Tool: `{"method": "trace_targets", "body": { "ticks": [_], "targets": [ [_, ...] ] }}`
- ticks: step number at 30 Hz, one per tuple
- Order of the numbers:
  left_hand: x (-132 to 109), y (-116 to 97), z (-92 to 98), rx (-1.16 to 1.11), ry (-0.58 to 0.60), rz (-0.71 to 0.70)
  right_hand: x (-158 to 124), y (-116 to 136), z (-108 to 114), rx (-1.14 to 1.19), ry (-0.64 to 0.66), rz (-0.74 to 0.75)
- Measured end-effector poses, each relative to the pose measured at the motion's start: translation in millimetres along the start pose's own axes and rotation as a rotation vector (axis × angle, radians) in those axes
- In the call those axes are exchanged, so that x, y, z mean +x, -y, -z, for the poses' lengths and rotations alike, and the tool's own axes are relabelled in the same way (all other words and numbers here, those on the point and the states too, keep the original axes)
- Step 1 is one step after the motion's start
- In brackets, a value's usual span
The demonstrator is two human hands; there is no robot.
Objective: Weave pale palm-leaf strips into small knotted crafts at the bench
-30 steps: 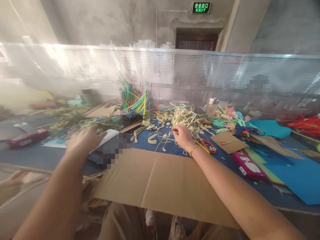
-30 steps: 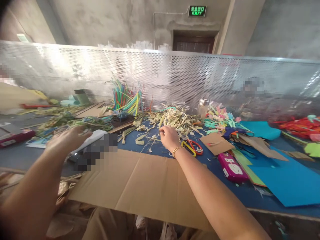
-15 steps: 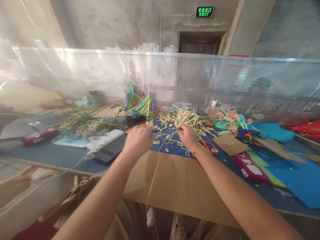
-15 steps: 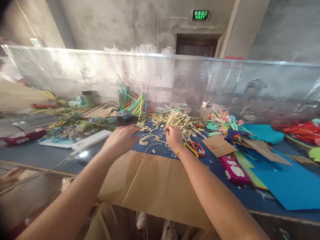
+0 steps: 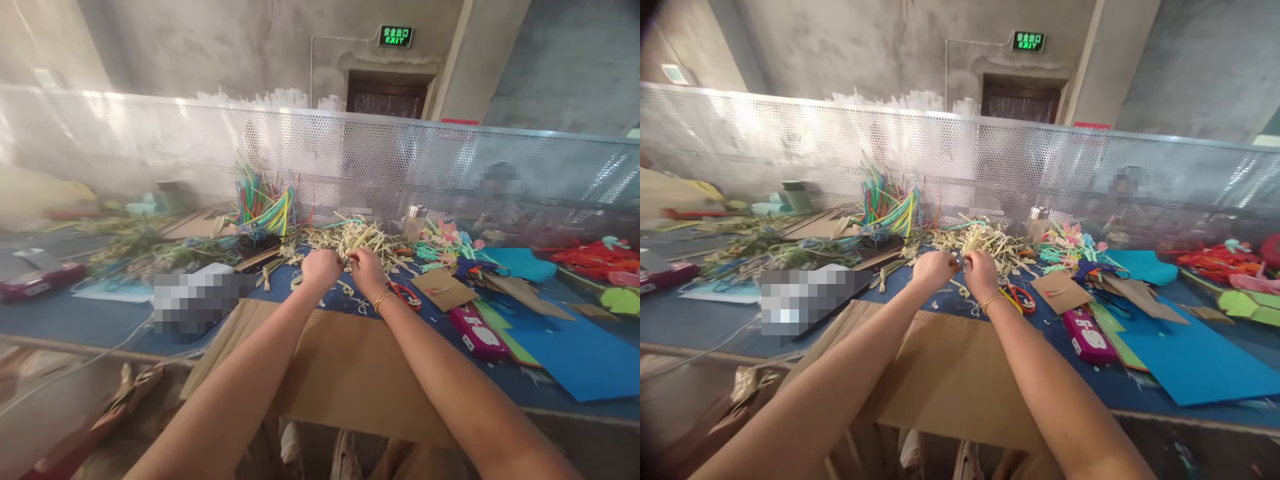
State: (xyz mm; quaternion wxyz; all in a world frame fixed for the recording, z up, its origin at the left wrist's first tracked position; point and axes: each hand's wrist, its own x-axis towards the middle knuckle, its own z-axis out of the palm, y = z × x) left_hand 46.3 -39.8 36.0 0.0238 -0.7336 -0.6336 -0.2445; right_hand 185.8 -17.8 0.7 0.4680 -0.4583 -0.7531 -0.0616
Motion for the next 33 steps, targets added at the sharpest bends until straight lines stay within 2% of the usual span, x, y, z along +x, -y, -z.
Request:
{"method": "trace_targets", "body": {
  "ticks": [4, 6, 9, 11, 14, 18, 22, 26, 33],
  "targets": [
    [1, 10, -16.4, -0.165, -0.030, -0.072, 1, 0, -2, 0.016, -0.034, 0.039],
    [4, 16, -22.6, -0.318, 0.000, -0.049, 1, 3, 0, 0.043, -0.045, 0.091],
    [10, 23, -28.7, -0.737, 0.058, 0.055, 2, 10, 6, 0.046, -0.147, 0.137],
    [13, 26, -30.4, -1.060, 0.042, 0.108, 3, 14, 12, 0.000, -0.261, 0.128],
    [14, 29, -30.3, -1.281, 0.020, 0.142, 4, 18, 17, -0.052, -0.326, 0.105],
    [14, 30, -30.9, -1.351, 0.073, 0.141, 2, 16, 11, -0.054, -0.232, 0.032],
    [14, 29, -33.3, -1.327, 0.138, 0.124, 0, 9, 0, 0.018, -0.151, -0.035],
    [13, 26, -32.1, -1.304, 0.176, 0.132, 3, 3, -3, 0.172, -0.155, -0.104],
    [15, 27, -38.1, -1.173, 0.126, 0.115, 3, 1, -6, 0.361, -0.147, -0.182]
  ]
}}
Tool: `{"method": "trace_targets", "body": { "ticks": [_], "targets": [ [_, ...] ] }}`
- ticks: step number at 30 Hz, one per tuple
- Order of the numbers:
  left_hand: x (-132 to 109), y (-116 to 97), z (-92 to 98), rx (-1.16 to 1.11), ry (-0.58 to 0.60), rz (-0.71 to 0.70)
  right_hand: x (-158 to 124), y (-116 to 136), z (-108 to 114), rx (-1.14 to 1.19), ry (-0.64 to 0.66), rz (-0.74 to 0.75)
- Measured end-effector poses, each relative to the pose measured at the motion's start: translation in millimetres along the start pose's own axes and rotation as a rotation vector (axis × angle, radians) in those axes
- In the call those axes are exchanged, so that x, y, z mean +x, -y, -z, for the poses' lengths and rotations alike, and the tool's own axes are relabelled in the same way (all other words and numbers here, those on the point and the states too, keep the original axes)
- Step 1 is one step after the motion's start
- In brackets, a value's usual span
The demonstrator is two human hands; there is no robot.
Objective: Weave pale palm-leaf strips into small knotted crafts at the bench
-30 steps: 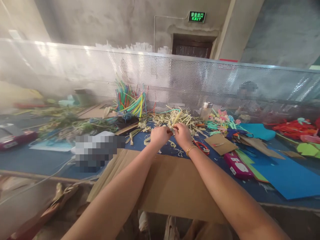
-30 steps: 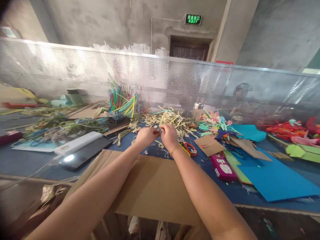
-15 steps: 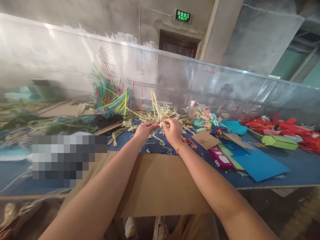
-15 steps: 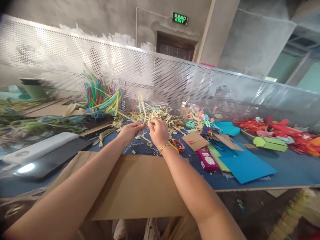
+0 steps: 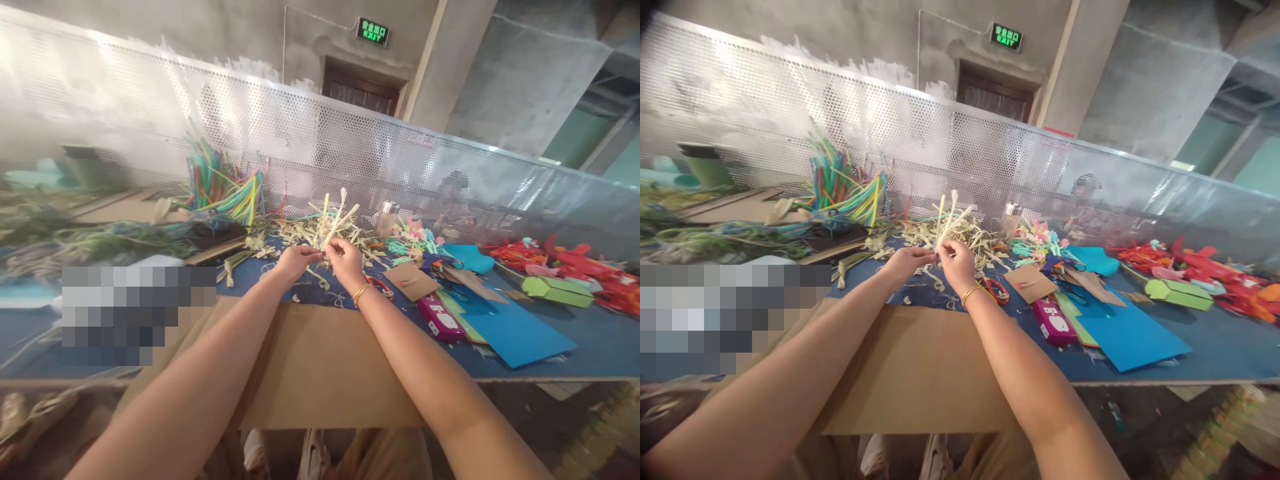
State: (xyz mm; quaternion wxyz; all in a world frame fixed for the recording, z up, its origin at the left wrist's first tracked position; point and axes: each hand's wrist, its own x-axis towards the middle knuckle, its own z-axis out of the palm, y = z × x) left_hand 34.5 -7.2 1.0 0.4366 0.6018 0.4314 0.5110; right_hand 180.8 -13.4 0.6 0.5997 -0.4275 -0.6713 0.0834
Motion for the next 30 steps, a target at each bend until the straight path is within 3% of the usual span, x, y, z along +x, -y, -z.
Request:
{"method": "trace_targets", "body": {
  "ticks": [4, 10, 16, 30],
  "targets": [
    [-2, 0, -2.4, 0.035, -0.035, 0.006, -1, 5, -2, 0.051, -0.007, -0.024],
    [-10, -10, -8.0, -0.112, 0.030, 0.123, 0, 10, -3, -0.025, -0.044, -0.006],
    [-9, -8, -9.8, -0.216, 0.054, 0.181, -3, 10, -2, -0.025, 0.017, -0.055],
    [-12, -9, -9.9, -0.289, 0.094, 0.252, -1, 0, -5, 0.200, -0.010, -0.149]
  ]
}}
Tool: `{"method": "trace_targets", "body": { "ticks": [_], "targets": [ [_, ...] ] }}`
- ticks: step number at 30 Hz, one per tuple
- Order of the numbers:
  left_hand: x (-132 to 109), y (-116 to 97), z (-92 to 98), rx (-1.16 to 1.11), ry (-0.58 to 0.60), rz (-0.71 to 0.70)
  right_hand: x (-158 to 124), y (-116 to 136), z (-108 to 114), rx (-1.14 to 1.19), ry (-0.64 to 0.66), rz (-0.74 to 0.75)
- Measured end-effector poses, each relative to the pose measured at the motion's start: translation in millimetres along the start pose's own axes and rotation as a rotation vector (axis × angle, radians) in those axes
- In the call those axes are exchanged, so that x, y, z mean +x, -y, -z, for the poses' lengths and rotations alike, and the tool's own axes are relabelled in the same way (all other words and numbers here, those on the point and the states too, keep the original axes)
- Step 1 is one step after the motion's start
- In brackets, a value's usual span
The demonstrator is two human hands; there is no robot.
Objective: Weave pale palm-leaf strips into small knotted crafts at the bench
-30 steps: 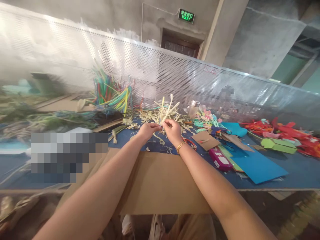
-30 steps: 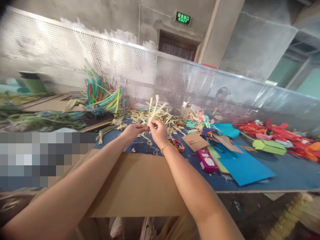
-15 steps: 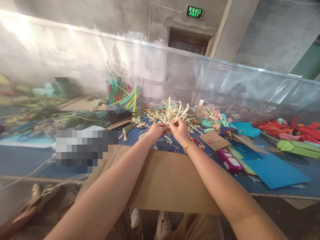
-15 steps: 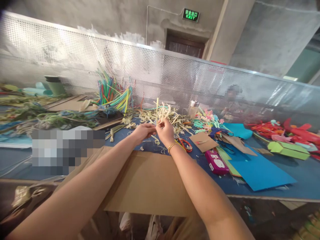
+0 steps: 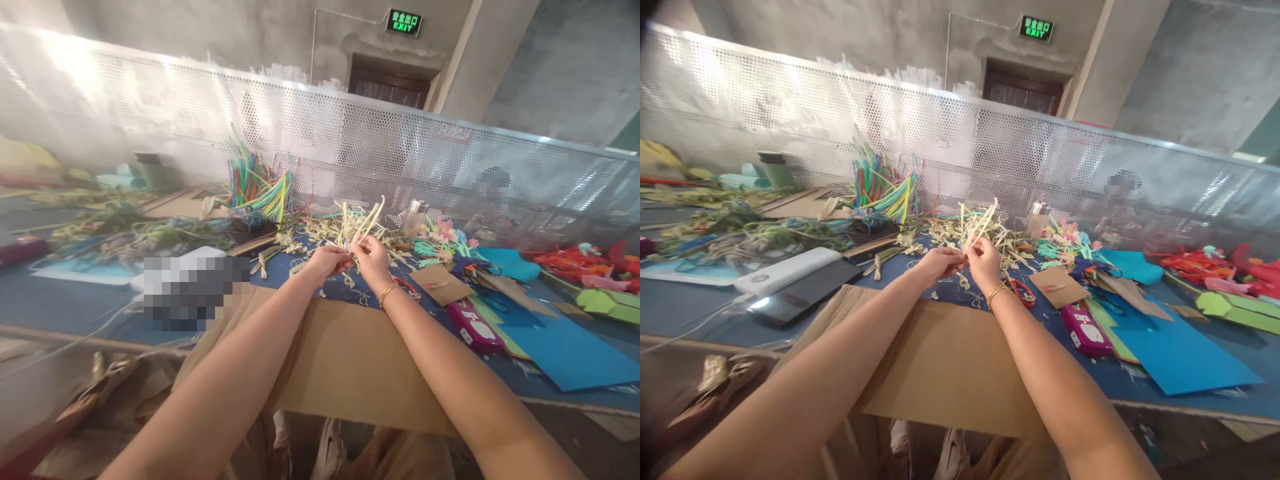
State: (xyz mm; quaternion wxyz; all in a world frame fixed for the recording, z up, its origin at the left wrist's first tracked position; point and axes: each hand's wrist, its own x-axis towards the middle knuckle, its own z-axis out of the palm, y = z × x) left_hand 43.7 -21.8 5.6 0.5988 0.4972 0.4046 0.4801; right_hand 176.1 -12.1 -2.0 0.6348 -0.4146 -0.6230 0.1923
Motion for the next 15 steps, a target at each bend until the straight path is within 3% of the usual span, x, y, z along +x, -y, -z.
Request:
{"method": "trace_targets", "body": {
  "ticks": [9, 15],
  "targets": [
    [4, -3, 1.4, -0.179, -0.051, 0.019, 1, 3, 1, -0.034, -0.040, 0.040],
    [4, -5, 2.3, -0.237, -0.039, 0.000, -1, 12, 7, -0.243, -0.001, 0.183]
  ]
}}
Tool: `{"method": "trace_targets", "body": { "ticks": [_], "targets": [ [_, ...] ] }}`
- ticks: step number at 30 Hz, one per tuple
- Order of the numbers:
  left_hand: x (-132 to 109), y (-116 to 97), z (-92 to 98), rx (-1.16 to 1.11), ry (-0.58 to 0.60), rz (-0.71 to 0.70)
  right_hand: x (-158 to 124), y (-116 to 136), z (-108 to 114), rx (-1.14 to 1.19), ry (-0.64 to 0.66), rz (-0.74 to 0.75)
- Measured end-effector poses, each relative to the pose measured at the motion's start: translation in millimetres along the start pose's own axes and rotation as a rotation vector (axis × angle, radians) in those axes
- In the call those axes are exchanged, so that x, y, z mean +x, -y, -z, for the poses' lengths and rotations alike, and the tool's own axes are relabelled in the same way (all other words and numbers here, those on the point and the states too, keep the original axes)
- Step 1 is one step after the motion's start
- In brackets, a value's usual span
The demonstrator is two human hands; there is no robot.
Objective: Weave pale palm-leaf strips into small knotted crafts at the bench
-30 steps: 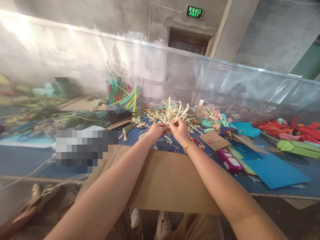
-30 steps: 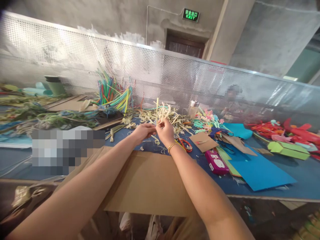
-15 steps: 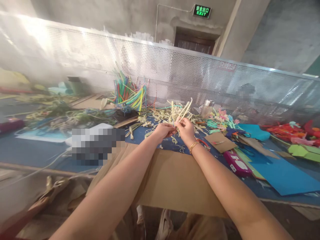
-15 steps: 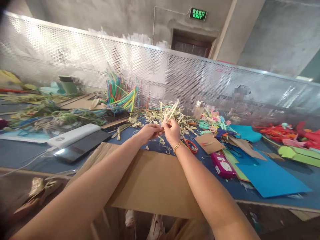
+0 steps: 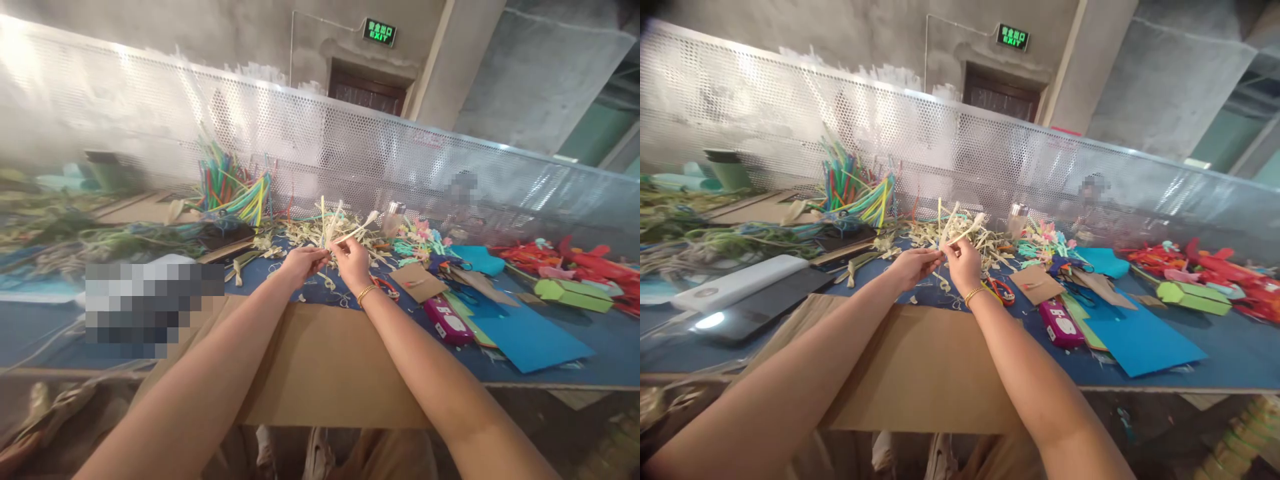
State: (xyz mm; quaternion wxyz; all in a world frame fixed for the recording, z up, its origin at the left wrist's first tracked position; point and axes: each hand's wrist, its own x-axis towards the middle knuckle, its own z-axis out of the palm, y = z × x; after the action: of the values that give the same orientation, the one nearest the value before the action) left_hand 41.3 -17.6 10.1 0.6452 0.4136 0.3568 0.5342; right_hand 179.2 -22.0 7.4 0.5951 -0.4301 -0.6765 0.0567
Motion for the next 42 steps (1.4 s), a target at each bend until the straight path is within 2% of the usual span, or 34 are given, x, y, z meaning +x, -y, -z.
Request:
{"method": "trace_targets", "body": {
  "ticks": [6, 12, 17, 22, 24, 28, 32, 39, 42],
  "targets": [
    [-2, -2, 1.4, 0.002, -0.060, 0.024, -2, 7, 2, -0.220, 0.079, 0.231],
    [0, 1, 2.2, 0.006, -0.044, -0.082, -4, 12, 3, -0.264, 0.087, 0.242],
    [-1, 1, 2.9, 0.095, -0.113, -0.209, -6, 20, 2, -0.338, 0.106, 0.348],
    [-3, -3, 5.7, 0.108, -0.084, -0.216, -6, 26, 2, -0.419, 0.200, 0.454],
    [-2, -4, 7.6, 0.071, -0.054, -0.227, -6, 27, 3, -0.412, 0.194, 0.468],
    [2, -2, 10.2, -0.026, 0.030, -0.192, -5, 22, 6, -0.339, 0.056, 0.373],
    [3, -2, 9.5, -0.012, 0.086, -0.152, -1, 10, 7, -0.283, -0.063, 0.224],
    [1, -3, 9.2, 0.123, 0.075, -0.135, 2, -6, -2, 0.002, -0.015, 0.072],
    [1, -3, 11.2, 0.159, 0.122, -0.113, 1, -6, -4, 0.134, 0.040, -0.005]
  ]
}}
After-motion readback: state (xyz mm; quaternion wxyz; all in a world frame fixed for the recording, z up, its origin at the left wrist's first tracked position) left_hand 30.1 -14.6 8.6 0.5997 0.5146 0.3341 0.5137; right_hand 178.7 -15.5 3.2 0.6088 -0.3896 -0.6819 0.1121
